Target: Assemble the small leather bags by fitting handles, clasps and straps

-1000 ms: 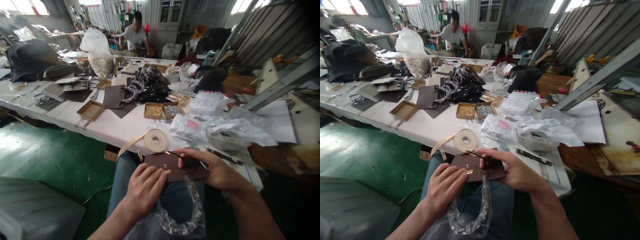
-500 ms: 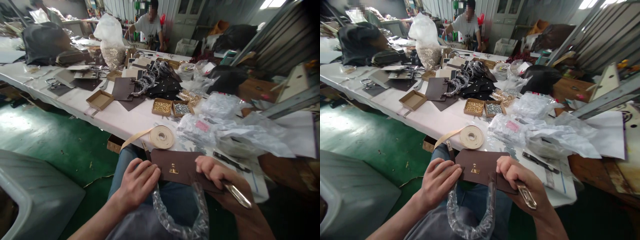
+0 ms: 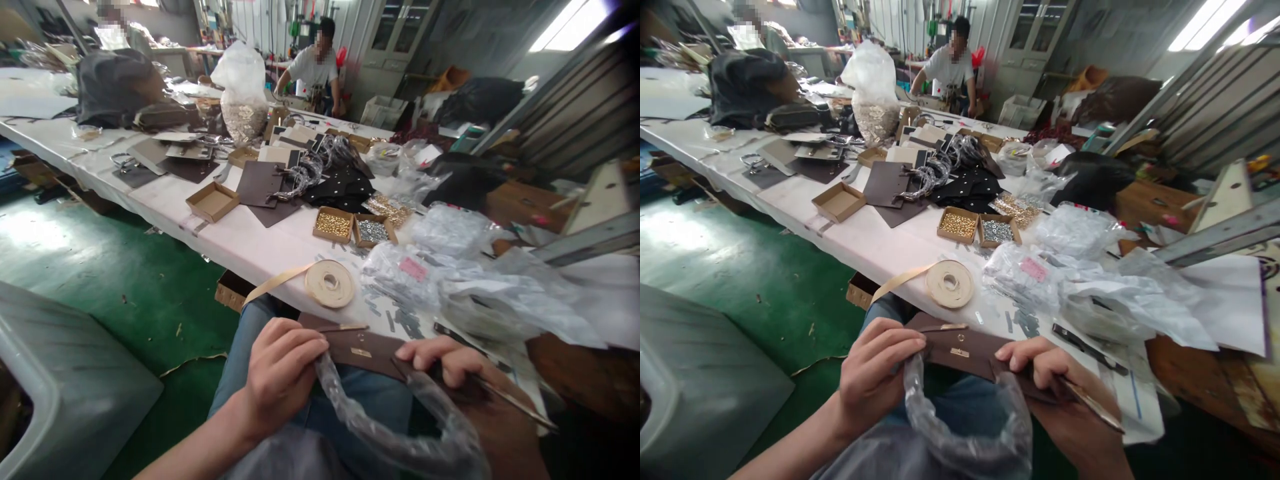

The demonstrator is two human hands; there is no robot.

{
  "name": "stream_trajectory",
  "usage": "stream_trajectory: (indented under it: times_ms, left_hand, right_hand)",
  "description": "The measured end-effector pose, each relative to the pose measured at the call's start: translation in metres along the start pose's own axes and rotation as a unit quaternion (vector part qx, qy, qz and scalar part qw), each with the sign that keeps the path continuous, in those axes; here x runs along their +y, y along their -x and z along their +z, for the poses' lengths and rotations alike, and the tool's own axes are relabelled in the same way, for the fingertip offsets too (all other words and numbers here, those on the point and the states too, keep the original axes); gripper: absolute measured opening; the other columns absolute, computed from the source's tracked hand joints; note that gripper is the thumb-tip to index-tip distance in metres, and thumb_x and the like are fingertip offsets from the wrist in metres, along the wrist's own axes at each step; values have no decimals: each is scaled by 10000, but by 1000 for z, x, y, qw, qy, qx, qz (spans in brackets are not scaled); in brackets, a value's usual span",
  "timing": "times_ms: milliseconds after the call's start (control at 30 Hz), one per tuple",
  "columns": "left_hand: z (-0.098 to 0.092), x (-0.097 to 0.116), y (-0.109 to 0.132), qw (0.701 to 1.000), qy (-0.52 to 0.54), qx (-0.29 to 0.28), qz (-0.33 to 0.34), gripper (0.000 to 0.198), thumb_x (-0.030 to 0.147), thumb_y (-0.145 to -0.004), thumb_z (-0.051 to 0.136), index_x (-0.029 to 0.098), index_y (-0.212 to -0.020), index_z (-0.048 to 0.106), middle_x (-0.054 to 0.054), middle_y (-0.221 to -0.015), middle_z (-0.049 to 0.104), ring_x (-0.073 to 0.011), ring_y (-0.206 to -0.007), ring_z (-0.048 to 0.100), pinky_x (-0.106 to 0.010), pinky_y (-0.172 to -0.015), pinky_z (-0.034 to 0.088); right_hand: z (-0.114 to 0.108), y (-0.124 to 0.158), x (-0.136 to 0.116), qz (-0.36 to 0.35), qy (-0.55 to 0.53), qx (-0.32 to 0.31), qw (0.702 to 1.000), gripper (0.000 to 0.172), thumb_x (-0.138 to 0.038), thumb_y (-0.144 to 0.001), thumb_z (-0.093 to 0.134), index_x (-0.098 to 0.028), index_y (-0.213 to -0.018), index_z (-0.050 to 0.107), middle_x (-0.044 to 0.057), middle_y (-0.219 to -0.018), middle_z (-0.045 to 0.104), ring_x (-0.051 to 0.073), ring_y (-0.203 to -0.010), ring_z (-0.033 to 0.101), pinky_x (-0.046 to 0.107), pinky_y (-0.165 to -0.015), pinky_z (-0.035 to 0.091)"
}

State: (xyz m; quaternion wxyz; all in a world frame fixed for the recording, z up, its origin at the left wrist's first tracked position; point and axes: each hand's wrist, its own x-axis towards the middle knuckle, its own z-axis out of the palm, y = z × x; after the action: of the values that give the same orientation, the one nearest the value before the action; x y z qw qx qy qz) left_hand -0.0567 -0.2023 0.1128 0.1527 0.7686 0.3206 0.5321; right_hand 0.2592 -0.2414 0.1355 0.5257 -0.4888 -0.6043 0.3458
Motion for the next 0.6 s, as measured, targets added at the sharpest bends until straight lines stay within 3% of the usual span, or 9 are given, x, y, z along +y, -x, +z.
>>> stream_trajectory:
  times_ms: [67, 133, 333, 467, 600]
  left_hand:
    - [2, -3, -4, 998, 43, 27, -37, 305, 50, -1029, 755, 220, -1281, 780, -78, -1070, 862, -220, -942, 749, -376, -839, 626]
    - [0, -8, -7, 997, 50, 21, -54, 278, 56, -1021, 779, 220, -1245, 787, -76, -1042, 845, -221, -915, 742, -370, -822, 624]
    - [-15, -39, -22, 993, -31, -89, -65, 183, 288, -1021, 873, 201, -1140, 765, -77, -974, 801, -242, -905, 730, -357, -811, 607]
    - [-27, -54, -31, 981, -42, -160, -100, 235, 393, -1031, 855, 195, -1056, 730, -59, -933, 758, -219, -849, 697, -322, -757, 559]
    - [-32, -54, -45, 971, 16, -157, -180, 233, 380, -1045, 841, 191, -951, 744, -34, -867, 738, -182, -803, 660, -285, -714, 500]
  right_hand:
    - [5, -6, -3, 21, -22, 9, 999, 310, -276, -893, 961, -306, -915, 653, 65, -932, 734, 344, -949, 809, 504, -854, 713]
    - [10, -16, 1, 53, -28, 33, 998, 403, -275, -838, 1015, -303, -969, 636, 45, -951, 736, 299, -914, 799, 442, -840, 717]
    - [22, -47, 37, 165, -38, 112, 979, 678, -443, -632, 1143, -255, -1029, 627, 14, -962, 731, 207, -835, 711, 298, -721, 645]
    - [36, -51, 47, 225, -116, 99, 962, 763, -461, -594, 1154, -247, -1108, 632, 4, -968, 755, 216, -839, 723, 315, -736, 638]
    - [35, -39, 32, 272, -154, 47, 949, 727, -520, -719, 1083, -261, -1263, 675, 55, -1095, 818, 274, -953, 798, 368, -809, 671]
